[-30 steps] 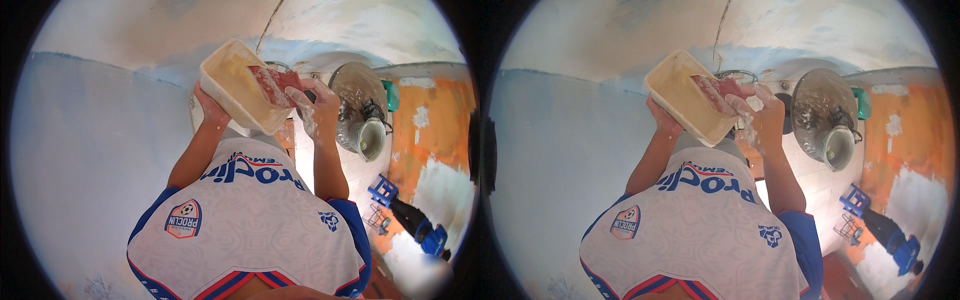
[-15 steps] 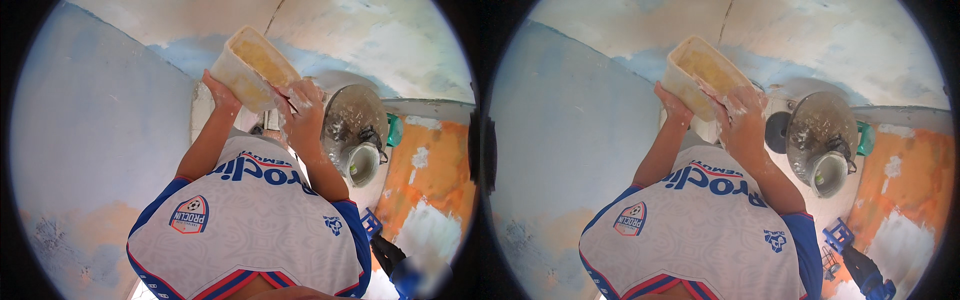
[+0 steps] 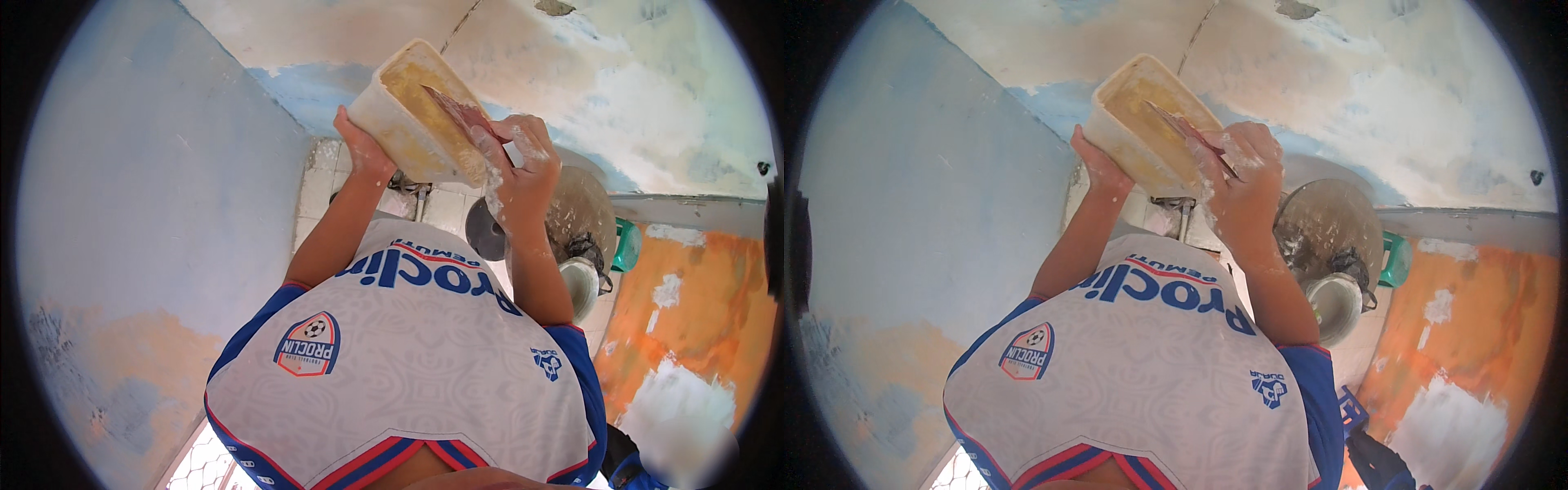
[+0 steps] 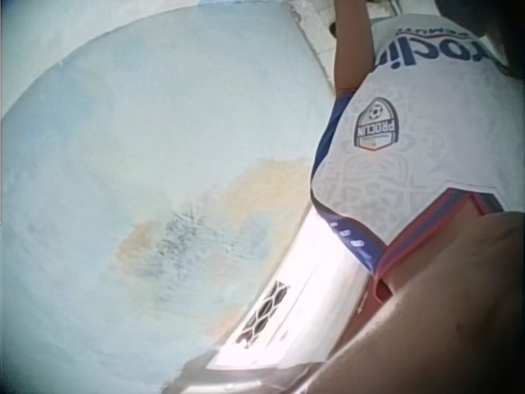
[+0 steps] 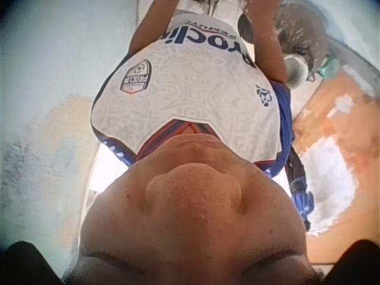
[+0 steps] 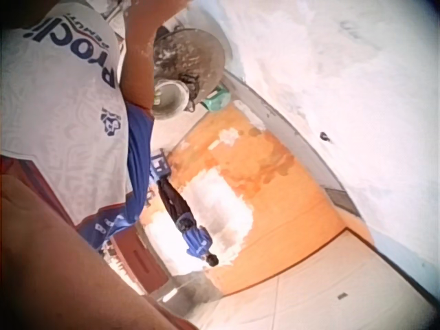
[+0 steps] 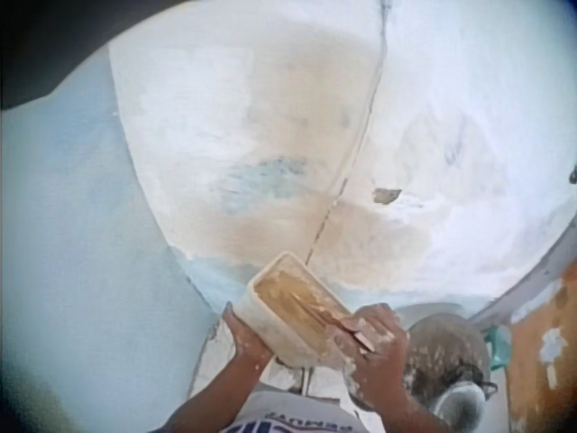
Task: The person applies plaster to a wall using a putty knife and a plastic container.
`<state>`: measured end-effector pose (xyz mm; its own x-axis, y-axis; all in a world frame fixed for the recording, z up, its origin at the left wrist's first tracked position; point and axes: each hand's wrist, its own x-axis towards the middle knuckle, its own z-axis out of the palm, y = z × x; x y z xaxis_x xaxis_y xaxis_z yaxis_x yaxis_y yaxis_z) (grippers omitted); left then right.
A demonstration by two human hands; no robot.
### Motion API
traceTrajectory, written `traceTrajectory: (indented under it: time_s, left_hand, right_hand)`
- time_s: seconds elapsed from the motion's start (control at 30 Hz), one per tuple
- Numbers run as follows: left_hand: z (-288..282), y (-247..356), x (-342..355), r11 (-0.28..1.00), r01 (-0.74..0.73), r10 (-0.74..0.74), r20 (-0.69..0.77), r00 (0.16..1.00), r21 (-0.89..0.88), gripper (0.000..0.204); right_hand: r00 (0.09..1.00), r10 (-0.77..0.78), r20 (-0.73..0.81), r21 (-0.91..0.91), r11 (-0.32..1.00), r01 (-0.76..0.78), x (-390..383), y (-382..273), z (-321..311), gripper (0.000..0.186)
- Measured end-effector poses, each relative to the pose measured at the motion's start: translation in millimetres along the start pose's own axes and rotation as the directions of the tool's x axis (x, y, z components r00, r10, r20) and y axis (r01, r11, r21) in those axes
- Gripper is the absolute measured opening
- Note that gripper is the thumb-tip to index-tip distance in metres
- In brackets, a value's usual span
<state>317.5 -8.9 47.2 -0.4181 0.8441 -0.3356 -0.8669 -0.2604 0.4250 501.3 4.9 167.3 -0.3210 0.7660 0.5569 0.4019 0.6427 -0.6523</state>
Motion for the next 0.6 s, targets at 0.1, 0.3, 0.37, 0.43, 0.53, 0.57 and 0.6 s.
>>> traceTrajectory:
  time_s: [0.1,0.3,0.37,0.43,0.53,0.57,0.6]
  left_hand:
    - [2.7,-0.4,0.1,1.0,-0.016,0.016,-0.002,1.0,-0.003,0.084]
    - [2.0,-1.9,-1.0,0.999,-0.008,0.009,-0.029,1.0,0.043,0.083]
    - [2.6,-2.3,-2.8,0.997,0.005,-0.003,-0.027,1.0,0.071,0.083]
    - [-3.6,-3.8,0.8,0.996,0.028,-0.028,0.0,1.0,0.089,0.083]
    - [-12.9,-4.6,5.8,0.999,0.009,-0.017,0.158,0.987,0.052,0.082]
    - [-15.2,-4.6,8.2,0.999,-0.028,0.018,0.193,0.981,0.045,0.083]
    - [-17.5,-3.9,10.9,0.997,-0.064,0.054,0.227,0.972,0.037,0.083]
  right_hand:
    - [0.978,0.206,0.039,0.129,0.969,-0.21,-0.8,7.2,-6.2,0.012]
    - [0.887,0.422,0.187,0.425,0.78,-0.46,3.5,37.6,-15.5,0.021]
    - [0.863,0.436,0.254,0.466,0.727,-0.504,7.7,45.9,-18.6,0.023]
    - [0.849,0.431,0.305,0.45,0.721,-0.527,6.0,46.8,-19.8,0.022]
    - [0.875,0.388,0.289,0.444,0.756,-0.481,7.7,34.4,-17.5,0.024]
    - [0.901,0.357,0.247,0.407,0.805,-0.431,7.5,31.1,-16.1,0.024]
    - [0.923,0.323,0.208,0.364,0.85,-0.38,7.9,26.7,-14.4,0.025]
